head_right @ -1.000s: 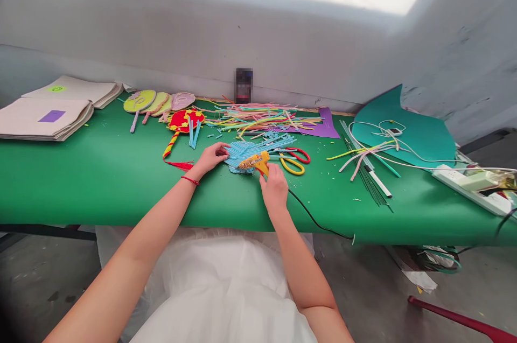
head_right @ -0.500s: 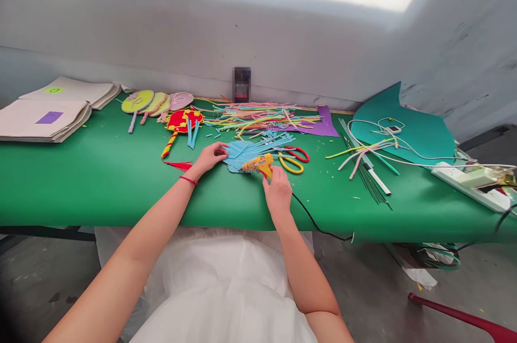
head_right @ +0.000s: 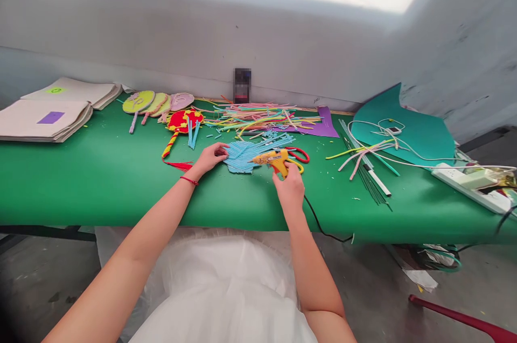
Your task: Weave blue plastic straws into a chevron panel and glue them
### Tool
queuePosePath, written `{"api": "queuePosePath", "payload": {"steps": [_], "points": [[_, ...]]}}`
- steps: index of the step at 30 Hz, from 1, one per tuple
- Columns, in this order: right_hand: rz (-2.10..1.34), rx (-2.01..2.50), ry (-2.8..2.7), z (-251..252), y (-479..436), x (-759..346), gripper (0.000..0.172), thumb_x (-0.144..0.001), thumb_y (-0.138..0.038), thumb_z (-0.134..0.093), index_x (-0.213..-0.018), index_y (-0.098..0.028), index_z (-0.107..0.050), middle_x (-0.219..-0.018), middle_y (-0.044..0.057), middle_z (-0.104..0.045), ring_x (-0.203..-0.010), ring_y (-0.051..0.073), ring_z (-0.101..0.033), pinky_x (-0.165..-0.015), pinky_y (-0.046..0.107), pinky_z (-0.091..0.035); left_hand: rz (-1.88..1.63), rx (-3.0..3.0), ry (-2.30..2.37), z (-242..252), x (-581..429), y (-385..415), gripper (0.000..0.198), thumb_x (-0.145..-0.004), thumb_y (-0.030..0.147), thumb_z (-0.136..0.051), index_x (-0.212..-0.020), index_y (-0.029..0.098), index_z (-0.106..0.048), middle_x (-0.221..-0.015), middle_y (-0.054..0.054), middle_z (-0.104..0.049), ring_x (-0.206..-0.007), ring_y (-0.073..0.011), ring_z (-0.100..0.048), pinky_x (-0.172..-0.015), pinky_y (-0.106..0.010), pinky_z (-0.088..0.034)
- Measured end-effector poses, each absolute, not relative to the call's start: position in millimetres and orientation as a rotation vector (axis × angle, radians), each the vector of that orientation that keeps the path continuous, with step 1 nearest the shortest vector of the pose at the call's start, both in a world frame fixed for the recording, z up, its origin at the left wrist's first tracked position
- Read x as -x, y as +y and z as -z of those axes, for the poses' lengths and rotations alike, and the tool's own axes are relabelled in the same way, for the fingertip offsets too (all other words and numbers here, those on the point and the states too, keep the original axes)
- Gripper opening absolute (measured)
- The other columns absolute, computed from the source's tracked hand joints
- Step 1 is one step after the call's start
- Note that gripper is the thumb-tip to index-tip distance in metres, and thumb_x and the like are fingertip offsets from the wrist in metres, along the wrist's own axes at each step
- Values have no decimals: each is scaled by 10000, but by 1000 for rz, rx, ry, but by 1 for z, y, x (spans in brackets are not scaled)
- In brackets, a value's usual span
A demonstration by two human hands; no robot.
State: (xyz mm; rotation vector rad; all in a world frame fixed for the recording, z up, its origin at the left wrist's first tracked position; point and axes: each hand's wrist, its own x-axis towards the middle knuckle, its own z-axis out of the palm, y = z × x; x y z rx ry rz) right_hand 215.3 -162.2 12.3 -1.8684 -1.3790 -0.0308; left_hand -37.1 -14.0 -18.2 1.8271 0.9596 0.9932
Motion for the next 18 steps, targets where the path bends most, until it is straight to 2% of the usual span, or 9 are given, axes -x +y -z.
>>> {"api": "queuePosePath", "payload": {"steps": [3,10,14,18], "points": [[-43,1936,-1253,-16,-150,-249,452,-678,-438,-629,-1050,-198,-535,-1021,96,-643,-847,230,-600,-719,329,-461,-997,-1830,961,18,37,-14,335,-700,227,-603,-1032,182,-591,-837,-24,-640,-807,-160,-612,-765,-305,-493],[2,2119,-836,3,-146,-343,469,-600,-429,-697,-961,-173,-543,-930,118,-648,-815,250,-594,-790,404,-467,-994,-1848,962,16,37,-15,322,-700,217,-598,-1020,181,-603,-832,-26,-643,-798,-160,-612,-768,-308,-494],[18,2115,-722,15,-150,-365,443,-587,-407,-716,-923,-179,-536,-949,131,-646,-849,264,-590,-819,434,-467,-993,-1847,956,16,37,-16,316,-703,236,-602,-1015,183,-603,-837,-28,-644,-813,-166,-615,-764,-309,-494],[20,2114,-686,19,-147,-365,461,-604,-398,-709,-969,-173,-540,-977,135,-650,-872,269,-592,-832,435,-464,-990,-1842,963,15,37,-15,321,-699,251,-607,-1012,179,-602,-839,-32,-647,-814,-170,-617,-762,-313,-496]]}}
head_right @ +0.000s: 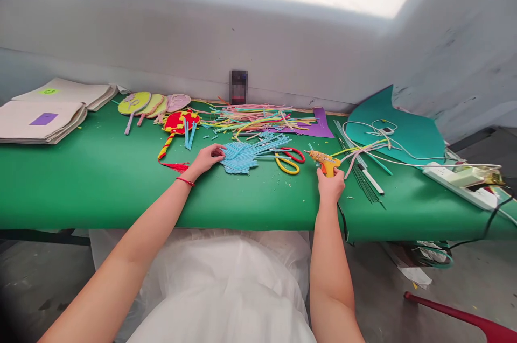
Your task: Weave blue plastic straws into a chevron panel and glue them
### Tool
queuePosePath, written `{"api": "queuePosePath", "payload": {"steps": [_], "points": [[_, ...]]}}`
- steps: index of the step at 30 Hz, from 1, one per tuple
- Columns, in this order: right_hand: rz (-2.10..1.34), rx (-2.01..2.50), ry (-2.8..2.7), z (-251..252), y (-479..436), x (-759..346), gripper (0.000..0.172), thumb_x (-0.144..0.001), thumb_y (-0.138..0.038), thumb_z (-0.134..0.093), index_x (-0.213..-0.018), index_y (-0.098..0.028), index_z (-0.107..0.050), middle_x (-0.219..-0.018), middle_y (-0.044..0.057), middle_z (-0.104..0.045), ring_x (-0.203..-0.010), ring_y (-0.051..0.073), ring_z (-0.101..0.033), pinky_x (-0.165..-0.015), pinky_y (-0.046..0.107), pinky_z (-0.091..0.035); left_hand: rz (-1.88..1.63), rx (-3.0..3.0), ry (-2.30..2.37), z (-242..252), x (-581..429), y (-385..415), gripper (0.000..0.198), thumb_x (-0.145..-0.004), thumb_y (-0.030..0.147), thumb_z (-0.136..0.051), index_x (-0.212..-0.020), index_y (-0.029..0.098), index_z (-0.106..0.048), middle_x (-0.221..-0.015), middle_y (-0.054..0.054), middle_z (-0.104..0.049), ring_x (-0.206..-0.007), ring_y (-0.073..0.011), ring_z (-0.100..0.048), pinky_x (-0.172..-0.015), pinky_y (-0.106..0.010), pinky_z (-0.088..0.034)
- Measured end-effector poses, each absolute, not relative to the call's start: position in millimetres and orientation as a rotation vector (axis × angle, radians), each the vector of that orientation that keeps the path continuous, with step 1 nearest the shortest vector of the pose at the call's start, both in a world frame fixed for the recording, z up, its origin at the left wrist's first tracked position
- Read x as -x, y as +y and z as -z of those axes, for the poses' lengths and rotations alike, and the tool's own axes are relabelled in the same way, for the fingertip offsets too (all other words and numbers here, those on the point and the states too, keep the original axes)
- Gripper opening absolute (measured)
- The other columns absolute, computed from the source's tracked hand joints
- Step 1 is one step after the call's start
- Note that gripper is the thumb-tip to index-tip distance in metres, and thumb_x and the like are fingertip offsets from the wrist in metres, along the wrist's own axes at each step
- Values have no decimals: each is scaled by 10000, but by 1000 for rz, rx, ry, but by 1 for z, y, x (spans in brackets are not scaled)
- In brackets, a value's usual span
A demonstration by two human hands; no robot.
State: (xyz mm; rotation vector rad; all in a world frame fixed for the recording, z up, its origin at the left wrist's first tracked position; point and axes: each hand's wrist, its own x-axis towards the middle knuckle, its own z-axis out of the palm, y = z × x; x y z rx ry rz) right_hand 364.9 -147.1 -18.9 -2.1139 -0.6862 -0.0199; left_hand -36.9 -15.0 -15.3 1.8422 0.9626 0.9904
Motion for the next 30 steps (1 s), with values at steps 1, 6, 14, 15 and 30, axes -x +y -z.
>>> {"api": "queuePosePath", "payload": {"steps": [1,6,14,15,30], "points": [[26,2114,-682,19,-146,-364,466,-607,-398,-708,-979,-172,-541,-983,135,-650,-879,270,-592,-834,435,-463,-987,-1847,965,15,37,-15,322,-699,251,-607,-1012,179,-601,-840,-31,-647,-813,-169,-617,-762,-312,-496],[73,2136,-649,21,-146,-367,485,-624,-399,-703,-1019,-168,-544,-998,129,-636,-924,285,-583,-851,453,-456,-960,-1921,997,12,36,-16,275,-726,220,-578,-997,185,-607,-836,-23,-646,-814,-164,-618,-774,-308,-497],[273,2185,-729,20,-150,-356,462,-719,-422,-653,-1080,-151,-557,-1306,219,-461,-1241,382,-396,-986,582,-321,-966,-2254,1074,7,36,-26,216,-782,148,-540,-972,208,-623,-964,-41,-622,-904,-185,-598,-845,-335,-473],[335,2133,-773,15,-149,-349,441,-745,-411,-631,-1095,-153,-560,-1333,211,-443,-1264,374,-375,-998,580,-309,-968,-2272,1103,6,37,-26,204,-784,152,-547,-963,211,-626,-984,-42,-612,-924,-189,-592,-854,-338,-467],[-409,1254,-1542,-24,-89,-186,338,-867,-481,-493,-954,-195,-651,-901,69,-672,-795,184,-625,-730,310,-511,-1091,-2065,1055,-3,43,-22,93,-755,276,-637,-773,187,-657,-922,-47,-625,-900,-179,-590,-824,-318,-453]]}}
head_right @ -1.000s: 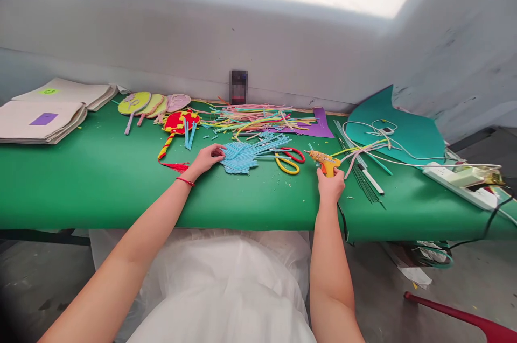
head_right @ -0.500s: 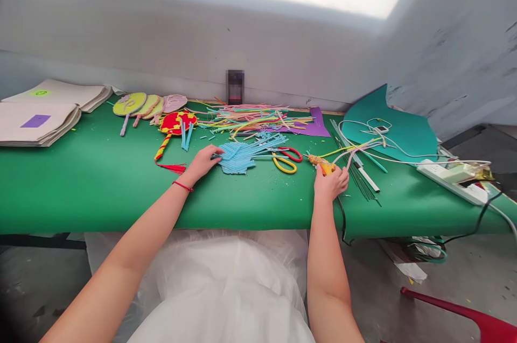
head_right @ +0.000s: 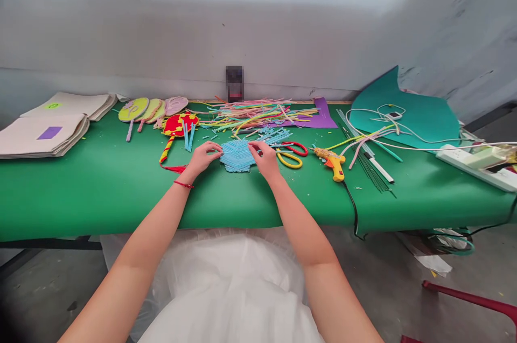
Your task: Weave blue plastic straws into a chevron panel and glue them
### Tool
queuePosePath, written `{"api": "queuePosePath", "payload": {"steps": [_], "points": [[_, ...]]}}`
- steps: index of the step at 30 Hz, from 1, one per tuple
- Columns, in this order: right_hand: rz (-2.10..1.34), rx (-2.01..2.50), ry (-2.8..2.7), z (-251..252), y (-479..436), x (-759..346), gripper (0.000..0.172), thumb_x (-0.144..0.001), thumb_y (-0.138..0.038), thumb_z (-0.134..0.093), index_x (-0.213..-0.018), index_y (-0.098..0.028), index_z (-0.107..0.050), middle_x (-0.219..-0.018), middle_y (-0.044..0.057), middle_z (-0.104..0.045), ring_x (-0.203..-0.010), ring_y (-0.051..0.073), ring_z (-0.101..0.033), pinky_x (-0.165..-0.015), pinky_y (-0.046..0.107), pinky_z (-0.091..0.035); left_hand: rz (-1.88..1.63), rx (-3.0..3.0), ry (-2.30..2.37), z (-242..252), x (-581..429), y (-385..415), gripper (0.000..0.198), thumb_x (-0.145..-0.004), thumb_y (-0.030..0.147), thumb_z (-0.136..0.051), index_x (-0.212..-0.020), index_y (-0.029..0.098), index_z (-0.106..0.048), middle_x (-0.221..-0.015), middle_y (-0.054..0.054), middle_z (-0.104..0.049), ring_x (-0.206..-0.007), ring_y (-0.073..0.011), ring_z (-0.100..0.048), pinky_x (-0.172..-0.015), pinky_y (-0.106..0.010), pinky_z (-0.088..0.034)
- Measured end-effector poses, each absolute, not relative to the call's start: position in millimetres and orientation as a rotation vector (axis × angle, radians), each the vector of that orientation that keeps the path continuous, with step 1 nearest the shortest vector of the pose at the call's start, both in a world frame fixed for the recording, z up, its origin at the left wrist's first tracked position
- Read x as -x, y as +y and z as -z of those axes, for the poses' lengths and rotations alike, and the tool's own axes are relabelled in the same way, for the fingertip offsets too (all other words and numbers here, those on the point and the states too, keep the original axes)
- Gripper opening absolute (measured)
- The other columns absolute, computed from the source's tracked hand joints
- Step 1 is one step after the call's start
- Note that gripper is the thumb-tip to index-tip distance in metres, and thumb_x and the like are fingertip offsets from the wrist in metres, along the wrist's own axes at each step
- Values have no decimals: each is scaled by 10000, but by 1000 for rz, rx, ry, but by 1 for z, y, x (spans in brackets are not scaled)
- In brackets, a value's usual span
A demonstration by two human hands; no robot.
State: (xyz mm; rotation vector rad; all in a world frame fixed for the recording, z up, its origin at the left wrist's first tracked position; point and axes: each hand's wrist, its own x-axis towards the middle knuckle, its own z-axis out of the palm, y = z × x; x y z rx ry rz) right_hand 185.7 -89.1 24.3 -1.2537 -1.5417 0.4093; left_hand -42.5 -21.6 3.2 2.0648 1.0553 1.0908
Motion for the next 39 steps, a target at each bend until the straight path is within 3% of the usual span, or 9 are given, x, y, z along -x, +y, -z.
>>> {"api": "queuePosePath", "payload": {"steps": [7,14,24,31,39], "points": [[-796,1312,-1371,-6,-88,-199,446,-777,-538,-582,-1076,-208,-609,-811,43,-655,-739,181,-625,-559,269,-507,-871,-2132,814,-10,34,-34,139,-763,321,-631,-758,185,-657,-819,-33,-644,-783,-161,-583,-751,-301,-463],[-890,1445,-1346,-3,-85,-207,379,-730,-482,-651,-981,-197,-650,-957,77,-659,-779,185,-637,-588,289,-549,-812,-2181,812,-9,38,-32,139,-762,334,-643,-764,198,-677,-866,-31,-637,-820,-164,-586,-789,-314,-459],[-1090,1262,-1209,-1,-84,-208,305,-593,-383,-786,-761,-163,-659,-751,44,-689,-720,175,-652,-736,342,-561,-777,-2330,847,-12,39,-35,120,-769,335,-639,-760,230,-698,-936,-34,-609,-939,-195,-558,-904,-363,-416],[-1049,1385,-1252,6,-82,-209,311,-623,-404,-760,-776,-154,-657,-717,50,-684,-693,181,-669,-634,302,-546,-721,-2262,1004,-4,50,-25,163,-777,322,-596,-850,241,-717,-940,-42,-603,-875,-189,-585,-791,-322,-464],[-1031,1413,-1288,8,-80,-212,277,-632,-377,-738,-778,-152,-667,-694,45,-683,-658,160,-635,-591,279,-512,-691,-2288,1123,-7,55,-26,140,-755,291,-608,-830,219,-703,-903,-40,-613,-820,-189,-593,-767,-324,-457]]}}
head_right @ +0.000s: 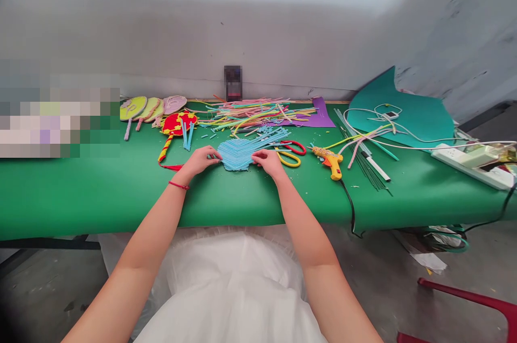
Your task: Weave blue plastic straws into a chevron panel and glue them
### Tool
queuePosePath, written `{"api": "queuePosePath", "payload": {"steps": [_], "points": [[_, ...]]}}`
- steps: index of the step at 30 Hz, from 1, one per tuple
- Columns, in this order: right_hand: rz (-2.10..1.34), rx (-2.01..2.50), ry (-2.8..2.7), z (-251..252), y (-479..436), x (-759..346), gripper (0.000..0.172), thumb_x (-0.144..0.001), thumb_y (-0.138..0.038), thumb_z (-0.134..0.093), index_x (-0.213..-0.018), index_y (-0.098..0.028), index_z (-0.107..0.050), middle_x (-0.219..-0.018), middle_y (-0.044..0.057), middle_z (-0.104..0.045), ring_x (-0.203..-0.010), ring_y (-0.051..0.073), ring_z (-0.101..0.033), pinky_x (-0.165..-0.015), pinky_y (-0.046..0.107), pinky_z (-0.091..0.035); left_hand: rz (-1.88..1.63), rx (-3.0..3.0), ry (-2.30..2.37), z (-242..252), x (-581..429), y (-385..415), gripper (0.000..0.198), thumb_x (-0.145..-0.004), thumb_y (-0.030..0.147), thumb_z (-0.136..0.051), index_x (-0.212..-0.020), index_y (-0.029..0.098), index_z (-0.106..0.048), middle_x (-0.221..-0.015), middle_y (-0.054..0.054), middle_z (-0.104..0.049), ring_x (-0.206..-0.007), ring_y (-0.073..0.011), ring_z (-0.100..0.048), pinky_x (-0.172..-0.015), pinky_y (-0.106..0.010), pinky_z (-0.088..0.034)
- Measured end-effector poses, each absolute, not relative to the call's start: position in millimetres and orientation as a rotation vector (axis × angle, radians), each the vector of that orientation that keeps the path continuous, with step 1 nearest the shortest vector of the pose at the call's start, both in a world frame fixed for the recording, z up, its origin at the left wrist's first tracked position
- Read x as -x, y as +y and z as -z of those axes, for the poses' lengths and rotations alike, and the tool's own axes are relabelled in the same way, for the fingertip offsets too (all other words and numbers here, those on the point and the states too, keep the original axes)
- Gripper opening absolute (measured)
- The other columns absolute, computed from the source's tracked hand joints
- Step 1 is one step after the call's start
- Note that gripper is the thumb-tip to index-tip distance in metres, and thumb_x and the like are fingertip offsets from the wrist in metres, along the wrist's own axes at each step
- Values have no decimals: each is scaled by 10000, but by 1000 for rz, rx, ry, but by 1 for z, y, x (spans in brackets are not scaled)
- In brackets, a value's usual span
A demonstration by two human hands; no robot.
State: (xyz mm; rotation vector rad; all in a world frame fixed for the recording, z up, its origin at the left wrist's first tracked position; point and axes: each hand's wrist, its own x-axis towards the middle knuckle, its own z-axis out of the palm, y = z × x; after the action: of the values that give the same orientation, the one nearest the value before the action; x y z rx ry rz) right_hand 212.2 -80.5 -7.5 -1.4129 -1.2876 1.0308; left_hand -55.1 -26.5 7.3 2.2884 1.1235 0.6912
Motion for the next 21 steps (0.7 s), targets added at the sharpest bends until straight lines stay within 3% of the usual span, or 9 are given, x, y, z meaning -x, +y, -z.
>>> {"api": "queuePosePath", "payload": {"steps": [17,21], "points": [[-867,1496,-1375,5,-82,-212,246,-656,-374,-676,-789,-168,-675,-728,34,-667,-666,146,-585,-560,258,-481,-650,-2378,1143,-8,50,-29,68,-743,223,-608,-766,210,-670,-864,-42,-606,-818,-198,-575,-764,-342,-455],[-845,1502,-1395,3,-84,-211,231,-656,-367,-671,-776,-169,-674,-723,34,-664,-666,149,-581,-552,258,-476,-755,-2331,1160,-11,49,-33,107,-750,224,-608,-849,211,-646,-861,-36,-605,-819,-195,-563,-724,-327,-454]]}}
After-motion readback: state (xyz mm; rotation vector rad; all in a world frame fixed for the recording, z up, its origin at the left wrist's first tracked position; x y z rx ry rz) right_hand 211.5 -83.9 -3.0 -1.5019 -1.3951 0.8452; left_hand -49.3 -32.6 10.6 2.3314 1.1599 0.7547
